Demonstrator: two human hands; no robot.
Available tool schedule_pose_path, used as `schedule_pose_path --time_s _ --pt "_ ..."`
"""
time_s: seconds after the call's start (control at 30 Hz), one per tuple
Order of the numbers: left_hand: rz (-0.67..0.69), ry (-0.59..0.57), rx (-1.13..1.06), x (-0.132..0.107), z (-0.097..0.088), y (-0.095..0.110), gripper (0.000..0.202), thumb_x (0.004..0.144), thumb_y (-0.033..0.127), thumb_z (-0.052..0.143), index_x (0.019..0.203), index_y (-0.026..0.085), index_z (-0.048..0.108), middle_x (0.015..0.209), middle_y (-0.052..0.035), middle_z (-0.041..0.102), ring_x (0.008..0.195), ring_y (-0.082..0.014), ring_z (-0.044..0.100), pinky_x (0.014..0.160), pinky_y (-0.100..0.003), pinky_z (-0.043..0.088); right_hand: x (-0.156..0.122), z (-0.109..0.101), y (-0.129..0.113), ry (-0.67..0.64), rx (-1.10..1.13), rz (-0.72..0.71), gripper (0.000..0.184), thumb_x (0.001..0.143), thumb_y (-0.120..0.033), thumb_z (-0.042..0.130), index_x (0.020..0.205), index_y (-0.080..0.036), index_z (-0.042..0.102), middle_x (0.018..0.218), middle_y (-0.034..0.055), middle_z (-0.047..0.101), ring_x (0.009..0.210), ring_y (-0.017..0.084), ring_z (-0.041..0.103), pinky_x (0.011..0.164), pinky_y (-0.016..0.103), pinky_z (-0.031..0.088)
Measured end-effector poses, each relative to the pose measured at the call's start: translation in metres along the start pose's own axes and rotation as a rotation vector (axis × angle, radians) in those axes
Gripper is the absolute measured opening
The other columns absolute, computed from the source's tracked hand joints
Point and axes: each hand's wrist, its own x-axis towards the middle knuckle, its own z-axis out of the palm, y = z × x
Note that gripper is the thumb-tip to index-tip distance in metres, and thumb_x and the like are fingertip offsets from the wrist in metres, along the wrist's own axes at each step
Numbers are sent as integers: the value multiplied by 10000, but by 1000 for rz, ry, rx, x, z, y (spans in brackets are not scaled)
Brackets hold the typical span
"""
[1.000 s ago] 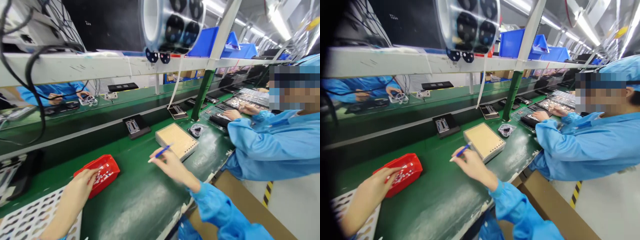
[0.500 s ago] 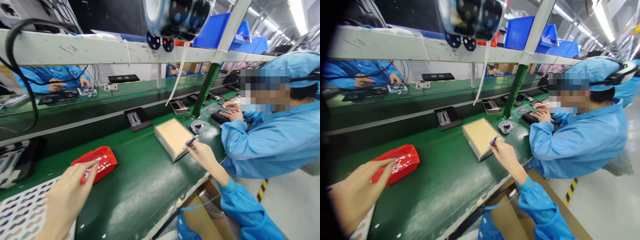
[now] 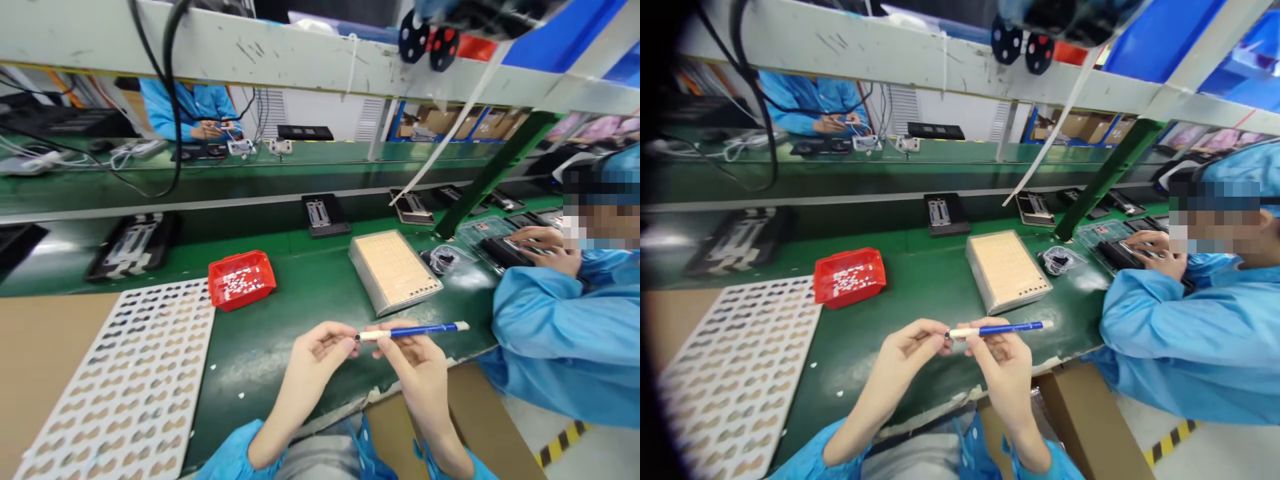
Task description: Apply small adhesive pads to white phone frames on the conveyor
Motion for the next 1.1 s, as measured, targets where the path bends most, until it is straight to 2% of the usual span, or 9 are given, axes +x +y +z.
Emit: schedule_pose_path --time_s 0.13,0.23,0.33,0.4,0.5,0.7,0.83,0.97,1.1 --pt "48 43 13 -1 -2 -11 367 815 556 877 800 201 784 719 -55 783 692 -212 779 693 -297 671 -7 7 13 47 -116 -224 45 973 -270 815 1013 -255 827 970 58 880 810 238 855 739 319 726" --pt "188 176 116 -4 0 -22 329 880 537 823 805 219 793 740 -54 787 701 -210 778 680 -291 660 -13 14 22 43 -177 -434 260 953 -78 754 1086 -293 812 1041 36 881 963 249 865 878 361 727" --pt "386 314 273 -8 2 -28 236 963 430 767 826 243 805 790 -39 804 730 -196 785 683 -270 650 -19 22 27 58 -184 -487 315 960 -42 719 1118 -305 795 1068 33 879 973 247 865 883 374 731" --pt "539 363 371 -9 0 -28 181 1008 322 726 863 250 806 817 -29 810 743 -182 786 695 -255 643 -21 28 28 128 -177 -437 216 977 -105 740 1090 -281 795 1028 49 877 945 258 866 863 384 735" --pt "746 374 533 -8 -5 -24 157 1035 184 676 944 244 789 852 -23 815 756 -166 785 716 -244 631 -17 35 29 163 -103 -200 64 983 -282 799 1022 -232 794 967 81 872 831 262 863 730 348 734" --pt "909 382 823 -2 -26 -15 170 1041 103 599 975 230 691 842 -17 773 760 -156 747 723 -256 598 8 55 37 -17 216 197 459 819 -600 924 975 -202 757 847 93 859 721 283 848 553 315 692" --pt "875 355 1056 16 -66 -8 194 1045 124 532 952 227 667 851 -22 735 775 -159 714 741 -279 579 21 55 50 -93 257 316 556 732 -650 965 970 -185 775 901 125 864 764 300 853 565 321 692" --pt "730 409 1338 56 -129 8 220 1027 120 499 954 213 685 917 -70 734 892 -216 707 856 -353 576 28 30 71 -39 140 334 574 688 -651 989 951 -178 797 933 144 871 814 342 860 585 352 712" --pt "575 430 1504 97 -183 24 261 1029 247 627 769 226 649 796 -68 689 882 -247 697 879 -381 570 25 3 101 -29 -48 306 567 700 -687 962 969 -209 818 901 136 871 731 362 841 621 418 739"
